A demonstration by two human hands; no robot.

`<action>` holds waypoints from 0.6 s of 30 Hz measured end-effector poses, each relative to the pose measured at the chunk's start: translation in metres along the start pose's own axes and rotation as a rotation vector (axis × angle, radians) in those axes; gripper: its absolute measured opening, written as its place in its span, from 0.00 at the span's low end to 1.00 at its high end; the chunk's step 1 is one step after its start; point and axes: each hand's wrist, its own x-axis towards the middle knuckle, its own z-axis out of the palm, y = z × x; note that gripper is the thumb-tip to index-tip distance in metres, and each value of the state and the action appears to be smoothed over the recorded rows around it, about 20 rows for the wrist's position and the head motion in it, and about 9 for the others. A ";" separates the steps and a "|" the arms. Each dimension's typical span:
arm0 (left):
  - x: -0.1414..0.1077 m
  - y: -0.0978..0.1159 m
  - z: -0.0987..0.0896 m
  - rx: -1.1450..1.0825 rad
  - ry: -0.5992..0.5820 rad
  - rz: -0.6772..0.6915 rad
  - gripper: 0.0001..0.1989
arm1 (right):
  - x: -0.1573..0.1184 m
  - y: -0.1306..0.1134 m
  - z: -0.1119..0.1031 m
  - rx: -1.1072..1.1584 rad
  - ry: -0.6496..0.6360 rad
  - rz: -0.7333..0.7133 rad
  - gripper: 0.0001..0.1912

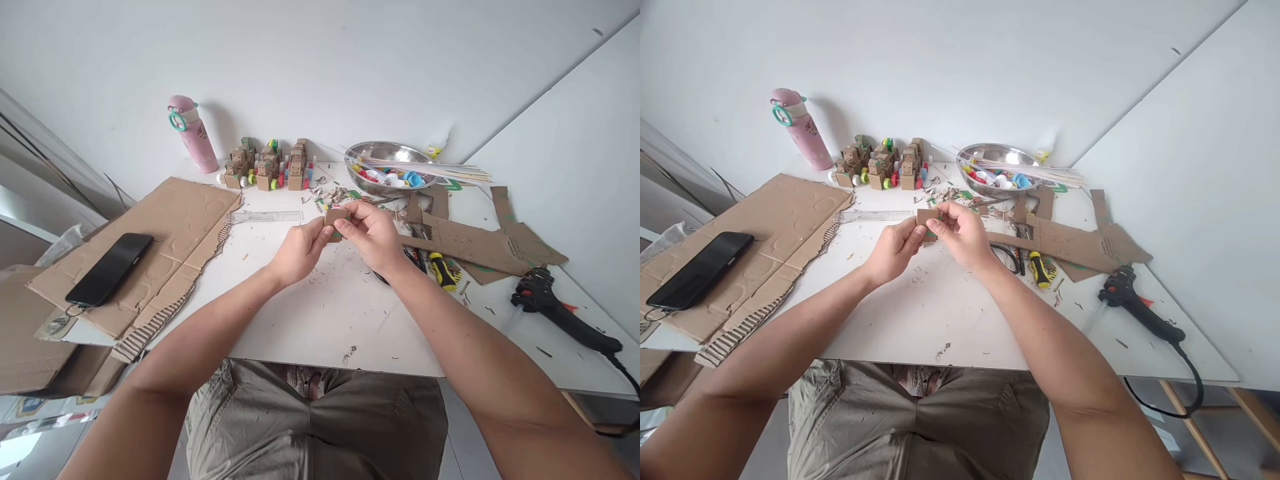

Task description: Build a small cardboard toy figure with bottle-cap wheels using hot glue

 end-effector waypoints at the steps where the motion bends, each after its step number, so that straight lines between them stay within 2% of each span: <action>1: 0.000 0.001 -0.001 0.031 0.011 0.022 0.22 | 0.000 -0.002 -0.001 -0.005 -0.007 -0.002 0.32; 5: 0.001 0.004 -0.006 0.105 0.052 0.062 0.25 | 0.000 -0.004 -0.004 0.007 -0.007 0.008 0.30; 9: 0.004 0.005 -0.006 -0.069 0.040 0.011 0.12 | 0.002 -0.004 -0.008 0.040 -0.024 0.017 0.27; 11: 0.005 0.004 -0.004 -0.202 0.025 -0.034 0.09 | 0.002 -0.004 -0.008 0.065 -0.034 0.017 0.26; 18: 0.007 -0.001 -0.002 -0.396 -0.041 -0.125 0.16 | 0.003 -0.003 0.004 0.136 -0.019 0.064 0.29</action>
